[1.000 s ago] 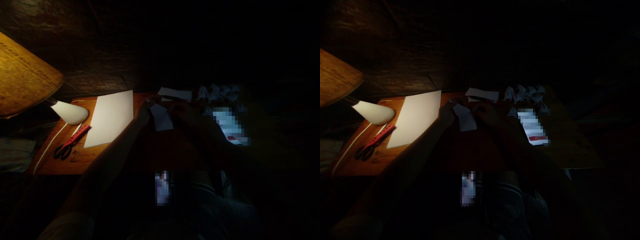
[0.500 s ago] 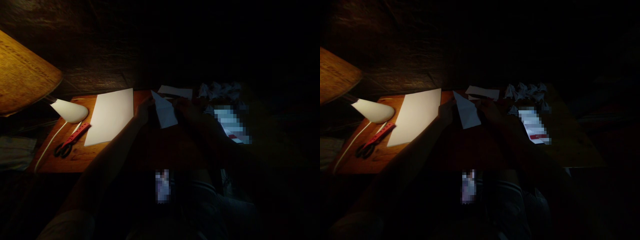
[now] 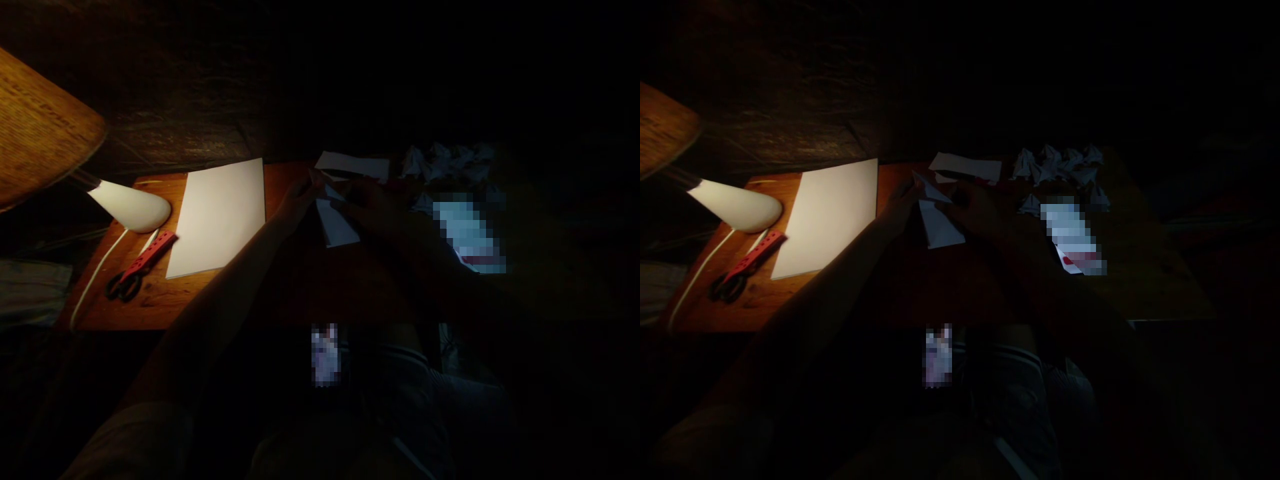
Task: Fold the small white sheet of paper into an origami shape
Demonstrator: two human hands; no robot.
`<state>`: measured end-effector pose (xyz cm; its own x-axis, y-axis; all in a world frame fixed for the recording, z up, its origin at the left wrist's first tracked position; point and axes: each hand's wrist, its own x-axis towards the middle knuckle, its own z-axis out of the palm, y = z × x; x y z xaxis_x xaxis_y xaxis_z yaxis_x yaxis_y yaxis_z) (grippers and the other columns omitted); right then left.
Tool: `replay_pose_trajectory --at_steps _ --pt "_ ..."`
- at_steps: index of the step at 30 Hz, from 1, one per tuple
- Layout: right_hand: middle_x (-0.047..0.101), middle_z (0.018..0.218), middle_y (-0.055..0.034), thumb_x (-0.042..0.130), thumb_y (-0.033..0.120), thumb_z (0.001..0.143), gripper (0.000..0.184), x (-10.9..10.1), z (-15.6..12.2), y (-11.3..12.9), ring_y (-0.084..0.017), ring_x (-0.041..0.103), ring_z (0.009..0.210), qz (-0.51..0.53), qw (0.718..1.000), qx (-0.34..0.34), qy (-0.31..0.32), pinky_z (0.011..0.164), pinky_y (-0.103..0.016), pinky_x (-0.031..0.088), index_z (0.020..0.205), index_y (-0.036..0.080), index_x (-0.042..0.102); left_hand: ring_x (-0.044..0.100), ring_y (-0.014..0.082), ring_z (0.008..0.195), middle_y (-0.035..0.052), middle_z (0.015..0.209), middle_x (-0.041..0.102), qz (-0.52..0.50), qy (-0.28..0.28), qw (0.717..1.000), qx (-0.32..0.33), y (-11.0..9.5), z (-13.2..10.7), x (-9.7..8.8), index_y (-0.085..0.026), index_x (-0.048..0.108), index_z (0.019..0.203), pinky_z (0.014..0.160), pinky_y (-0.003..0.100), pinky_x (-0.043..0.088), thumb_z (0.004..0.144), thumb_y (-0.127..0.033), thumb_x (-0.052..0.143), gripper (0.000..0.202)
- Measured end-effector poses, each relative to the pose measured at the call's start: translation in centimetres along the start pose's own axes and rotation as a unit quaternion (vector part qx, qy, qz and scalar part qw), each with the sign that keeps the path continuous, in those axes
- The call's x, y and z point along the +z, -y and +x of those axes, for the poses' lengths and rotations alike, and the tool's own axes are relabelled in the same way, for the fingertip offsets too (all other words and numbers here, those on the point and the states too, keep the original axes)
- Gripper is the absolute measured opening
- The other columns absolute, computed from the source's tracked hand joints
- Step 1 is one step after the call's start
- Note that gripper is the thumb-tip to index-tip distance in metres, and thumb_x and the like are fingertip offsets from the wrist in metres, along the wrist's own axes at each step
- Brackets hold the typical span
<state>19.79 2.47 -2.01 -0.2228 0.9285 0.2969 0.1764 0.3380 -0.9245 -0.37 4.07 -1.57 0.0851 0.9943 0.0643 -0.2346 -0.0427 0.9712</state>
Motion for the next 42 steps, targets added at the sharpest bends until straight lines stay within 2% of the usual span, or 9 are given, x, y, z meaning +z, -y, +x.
replay_pose_trajectory --at_steps 8,13,17,21,26,30,37,39,42 --pt "0.074 0.088 -0.0059 0.072 0.074 0.091 0.053 -0.3 -0.3 2.0 -0.022 0.065 0.084 0.005 0.999 0.041 0.011 0.072 -0.034 0.051 0.092 0.021 0.073 0.077 0.0274 0.094 0.0057 0.089 0.077 -0.026 -0.005 0.999 -0.034 -1.0 -0.7 0.7 -0.018 0.076 0.099 0.088 0.037 0.059 0.077 -0.029 0.097 0.032" --pt "0.08 0.104 -0.0088 0.073 0.078 0.087 0.058 -0.1 -0.3 1.2 -0.026 0.07 0.096 0.004 1.0 0.001 0.01 0.087 -0.04 0.055 0.1 0.021 0.076 0.07 0.0192 0.078 0.0034 0.083 0.077 0.036 0.038 0.999 -0.007 -0.5 -0.3 0.2 -0.017 0.078 0.087 0.074 0.029 0.055 0.079 -0.025 0.09 0.016" --pt "0.079 0.11 -0.0097 0.081 0.066 0.083 0.049 -0.2 -0.5 1.0 -0.029 0.069 0.105 -0.045 0.998 -0.043 -0.031 0.094 -0.042 0.054 0.104 0.022 0.076 0.066 0.0167 0.068 0.0042 0.075 0.074 0.074 0.044 0.995 -0.045 -0.2 0.1 0.1 -0.014 0.078 0.08 0.064 0.027 0.047 0.078 -0.011 0.086 0.008" --pt "0.076 0.1 -0.0065 0.081 0.047 0.085 0.027 -0.7 -0.5 1.8 -0.026 0.066 0.096 -0.07 0.995 -0.063 -0.032 0.091 -0.04 0.053 0.096 0.023 0.075 0.066 0.0175 0.069 0.0041 0.078 0.075 0.099 0.074 0.991 -0.054 -0.1 0.1 0.1 -0.014 0.079 0.085 0.068 0.029 0.048 0.068 -0.003 0.089 0.022" --pt "0.073 0.095 -0.0044 0.079 0.034 0.085 0.015 -1.1 -0.1 1.8 -0.023 0.063 0.093 -0.061 0.995 -0.038 -0.065 0.085 -0.037 0.051 0.094 0.023 0.074 0.072 0.0219 0.083 0.0041 0.087 0.077 0.082 0.123 0.989 -0.027 -0.5 -0.2 0.1 -0.018 0.077 0.092 0.076 0.032 0.057 0.059 -0.01 0.096 0.039" --pt "0.074 0.099 -0.0046 0.078 0.029 0.082 0.013 -1.4 0.5 1.1 -0.023 0.066 0.097 -0.009 0.997 -0.049 -0.064 0.088 -0.037 0.053 0.093 0.023 0.075 0.073 0.0221 0.081 0.0031 0.084 0.076 0.075 0.122 0.989 -0.028 -0.8 -0.1 0.3 -0.018 0.076 0.095 0.076 0.032 0.058 0.059 -0.015 0.096 0.041" --pt "0.074 0.093 -0.0029 0.079 0.027 0.076 0.015 -1.8 1.1 0.2 -0.021 0.067 0.087 0.069 0.996 -0.024 -0.051 0.082 -0.036 0.054 0.089 0.023 0.073 0.078 0.0284 0.102 0.0047 0.1 0.08 0.013 0.12 0.993 -0.014 -1.4 -0.2 0.6 -0.022 0.079 0.104 0.087 0.035 0.059 0.051 -0.013 0.101 0.058" --pt "0.073 0.091 -0.003 0.081 0.029 0.076 0.015 -1.9 1.2 0.1 -0.02 0.067 0.085 0.073 0.995 -0.014 -0.059 0.081 -0.035 0.054 0.086 0.023 0.072 0.077 0.0285 0.102 0.0056 0.097 0.08 0.026 0.148 0.989 -0.01 -1.6 -0.2 0.4 -0.021 0.082 0.1 0.087 0.035 0.058 0.052 -0.022 0.104 0.053" --pt "0.074 0.09 -0.0035 0.084 0.037 0.077 0.021 -2.1 1.2 0.0 -0.019 0.066 0.085 0.081 0.995 0.004 -0.058 0.078 -0.033 0.054 0.086 0.022 0.073 0.075 0.0253 0.097 0.0081 0.102 0.082 0.067 0.211 0.975 0.013 -1.7 -0.2 -0.1 -0.021 0.086 0.105 0.083 0.034 0.056 0.067 -0.057 0.099 0.053"
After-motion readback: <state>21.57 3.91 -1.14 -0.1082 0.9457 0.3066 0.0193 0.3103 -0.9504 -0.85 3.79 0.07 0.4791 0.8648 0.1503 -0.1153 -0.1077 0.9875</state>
